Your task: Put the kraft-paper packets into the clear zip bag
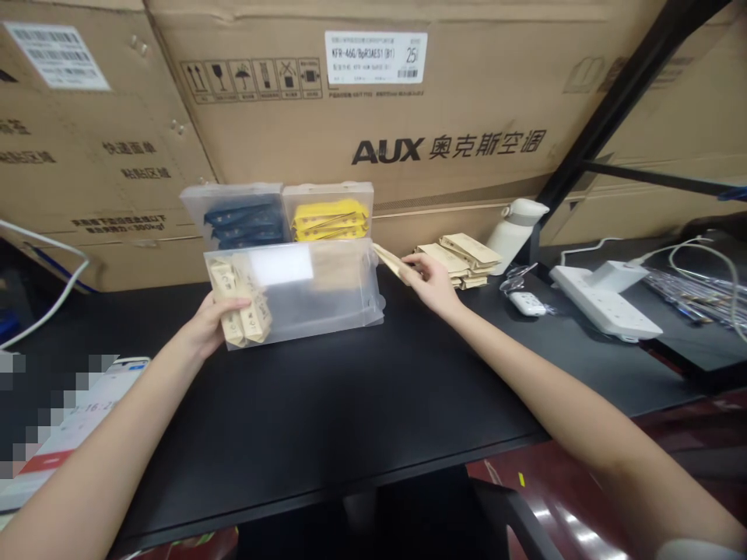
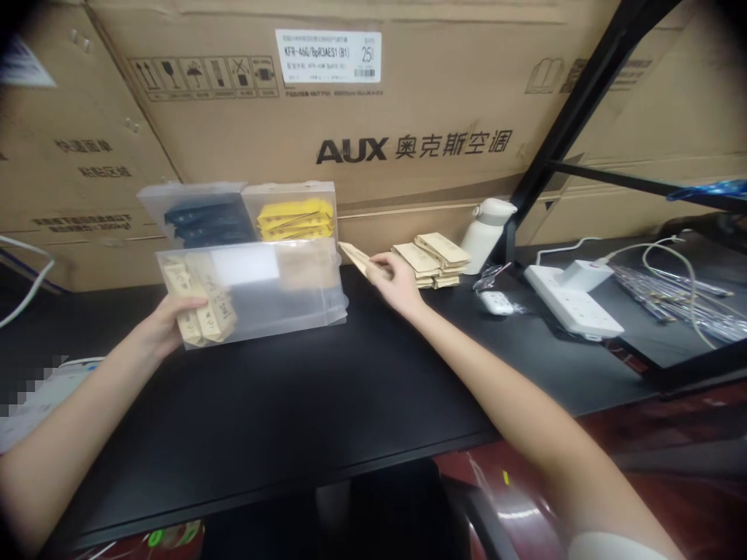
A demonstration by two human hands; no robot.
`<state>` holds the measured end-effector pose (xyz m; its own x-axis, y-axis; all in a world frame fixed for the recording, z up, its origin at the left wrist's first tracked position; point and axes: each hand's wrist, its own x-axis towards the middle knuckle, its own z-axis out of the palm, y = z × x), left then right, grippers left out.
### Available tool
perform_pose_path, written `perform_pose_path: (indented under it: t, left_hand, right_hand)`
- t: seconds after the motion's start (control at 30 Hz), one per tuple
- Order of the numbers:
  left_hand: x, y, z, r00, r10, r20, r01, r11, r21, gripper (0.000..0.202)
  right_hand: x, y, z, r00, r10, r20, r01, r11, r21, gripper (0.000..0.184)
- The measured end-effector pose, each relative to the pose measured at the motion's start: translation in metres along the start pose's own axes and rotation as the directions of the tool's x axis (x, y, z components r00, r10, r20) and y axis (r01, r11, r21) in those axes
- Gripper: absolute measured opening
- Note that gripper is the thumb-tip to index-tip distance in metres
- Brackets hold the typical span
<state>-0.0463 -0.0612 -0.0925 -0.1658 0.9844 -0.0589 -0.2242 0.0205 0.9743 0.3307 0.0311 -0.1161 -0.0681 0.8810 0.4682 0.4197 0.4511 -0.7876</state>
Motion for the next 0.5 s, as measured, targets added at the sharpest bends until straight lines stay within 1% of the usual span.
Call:
perform_pose_path:
  t: [0.03,0.07,0.1,0.13,0.2,0.23,0.3,0.33,0.37,0.5]
  left_hand:
    - [0.000,-0.001,0.000,1.000,-0.004,0.008,0.004,1.000,0.004,0.050]
    - [0.001,-0.001,-0.001,1.000,-0.007,0.015,0.007,1.000,0.007,0.049]
    - [0.001,-0.001,-0.001,1.000,-0.010,0.019,0.010,1.000,0.010,0.049]
    - [0.001,-0.002,-0.002,1.000,-0.013,0.022,0.013,1.000,0.013,0.048]
    - [0.002,-0.002,-0.003,0.999,-0.018,0.026,0.018,1.000,0.018,0.049]
    - [0.001,-0.002,-0.003,0.999,-0.021,0.027,0.020,1.000,0.021,0.049]
    - [0.001,-0.001,-0.003,0.999,-0.027,0.029,0.026,0.999,0.026,0.048]
    - [0.001,-0.001,-0.003,0.999,-0.028,0.030,0.027,0.999,0.027,0.047]
    - [0.000,-0.001,-0.003,0.999,-0.029,0.030,0.028,0.999,0.028,0.046]
    - [0.000,0.000,-0.002,0.999,-0.027,0.032,0.026,0.999,0.031,0.047]
  right_hand:
    - [0.002,-0.003,0.000,0.996,0.069,-0.047,-0.062,0.988,0.143,0.030]
    - [0.004,-0.006,-0.001,0.984,0.162,-0.071,-0.137,0.953,0.272,0.029]
    - [0.005,-0.010,-0.002,0.962,0.265,-0.068,-0.219,0.895,0.389,0.029]
    - [0.005,-0.013,-0.003,0.939,0.344,-0.029,-0.288,0.828,0.480,0.030]
    - [0.006,-0.019,-0.005,0.897,0.434,0.087,-0.398,0.707,0.584,0.036]
    - [0.006,-0.021,-0.006,0.877,0.456,0.153,-0.448,0.660,0.603,0.041]
    - [0.006,-0.021,-0.007,0.836,0.491,0.246,-0.528,0.595,0.607,0.050]
    - [0.007,-0.020,-0.008,0.821,0.502,0.271,-0.551,0.577,0.602,0.050]
    - [0.007,-0.019,-0.008,0.816,0.506,0.278,-0.560,0.576,0.595,0.047]
    - [0.009,-0.012,-0.010,0.834,0.472,0.285,-0.549,0.667,0.504,0.024]
